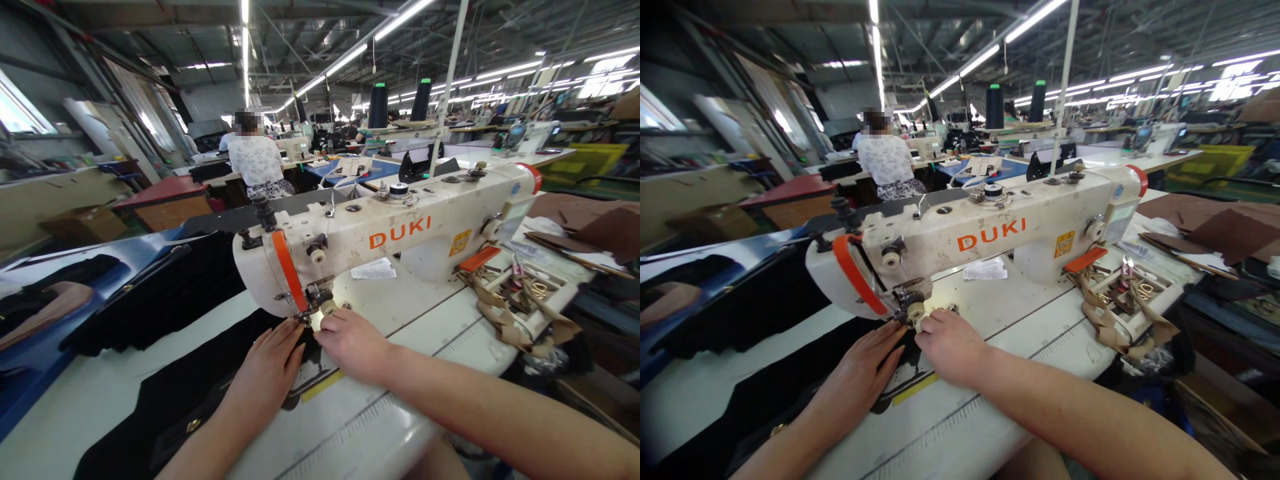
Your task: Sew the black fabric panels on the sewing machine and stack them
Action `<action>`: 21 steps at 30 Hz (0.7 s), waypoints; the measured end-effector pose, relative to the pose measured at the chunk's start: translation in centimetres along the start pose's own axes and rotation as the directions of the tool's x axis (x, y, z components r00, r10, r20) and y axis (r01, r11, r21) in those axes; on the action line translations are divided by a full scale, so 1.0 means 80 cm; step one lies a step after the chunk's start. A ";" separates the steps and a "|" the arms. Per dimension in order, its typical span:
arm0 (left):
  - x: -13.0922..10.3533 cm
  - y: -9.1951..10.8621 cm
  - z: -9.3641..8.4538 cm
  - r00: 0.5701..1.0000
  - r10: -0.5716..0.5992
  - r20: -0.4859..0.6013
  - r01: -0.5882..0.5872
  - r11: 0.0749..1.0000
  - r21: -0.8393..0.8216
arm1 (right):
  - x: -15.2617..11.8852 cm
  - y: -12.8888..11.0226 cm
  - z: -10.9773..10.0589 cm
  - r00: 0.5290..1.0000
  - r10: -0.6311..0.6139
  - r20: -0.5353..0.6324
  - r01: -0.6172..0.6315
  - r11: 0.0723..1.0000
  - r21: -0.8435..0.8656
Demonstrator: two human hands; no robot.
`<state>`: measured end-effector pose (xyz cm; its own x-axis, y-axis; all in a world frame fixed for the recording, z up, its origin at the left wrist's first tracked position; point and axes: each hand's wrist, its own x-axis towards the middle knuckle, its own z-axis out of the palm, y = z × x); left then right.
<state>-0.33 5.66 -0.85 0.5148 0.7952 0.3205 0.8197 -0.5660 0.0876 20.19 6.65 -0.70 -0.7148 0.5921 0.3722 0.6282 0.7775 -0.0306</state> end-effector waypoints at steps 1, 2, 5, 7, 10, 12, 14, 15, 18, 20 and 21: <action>-0.002 0.000 0.000 1.000 0.000 0.005 0.000 1.000 0.009 | -0.002 -0.001 -0.001 1.000 0.005 -0.005 -0.005 1.000 0.005; -0.005 0.000 -0.002 1.000 -0.002 0.013 0.001 1.000 0.021 | -0.003 -0.002 -0.003 1.000 0.007 -0.007 -0.007 1.000 0.011; -0.025 0.003 -0.011 0.999 -0.011 0.044 0.009 0.998 0.065 | -0.007 -0.006 -0.010 1.000 0.013 -0.009 -0.013 0.999 0.039; -0.045 0.008 -0.024 0.998 -0.010 0.070 0.003 0.995 0.099 | -0.010 -0.008 -0.013 1.000 0.013 -0.026 -0.012 0.998 0.064; -0.079 0.021 -0.053 0.999 -0.010 0.041 0.002 0.983 0.182 | -0.012 -0.011 -0.013 0.999 -0.003 -0.054 0.009 0.995 0.103; -0.107 0.026 -0.070 0.998 -0.043 -0.040 0.051 0.969 0.243 | -0.014 -0.012 -0.012 0.998 -0.008 -0.068 0.016 0.992 0.127; -0.144 0.022 -0.079 0.992 -0.074 -0.098 0.099 0.954 0.281 | -0.016 -0.013 -0.012 0.997 -0.011 -0.081 0.023 0.988 0.152; -0.165 0.014 -0.080 0.992 -0.081 -0.101 0.107 0.951 0.290 | -0.017 -0.014 -0.012 0.996 -0.014 -0.087 0.028 0.986 0.162; -0.221 -0.026 -0.078 0.995 -0.099 -0.034 0.104 0.950 0.294 | -0.017 -0.015 -0.011 0.995 -0.027 -0.095 0.043 0.984 0.174; -0.234 -0.061 -0.094 0.970 -0.244 -0.014 0.237 0.927 0.291 | -0.017 -0.016 -0.010 0.994 -0.033 -0.102 0.051 0.982 0.180; -0.229 -0.079 -0.110 0.934 -0.357 -0.028 0.349 0.890 0.293 | -0.016 -0.017 -0.010 0.994 -0.034 -0.104 0.053 0.981 0.186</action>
<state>-17.11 -7.23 1.02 0.1811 0.9384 0.2942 0.9829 -0.1625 -0.0866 20.52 4.68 -0.37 -0.6998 0.5401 0.4676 0.5212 0.8336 -0.1828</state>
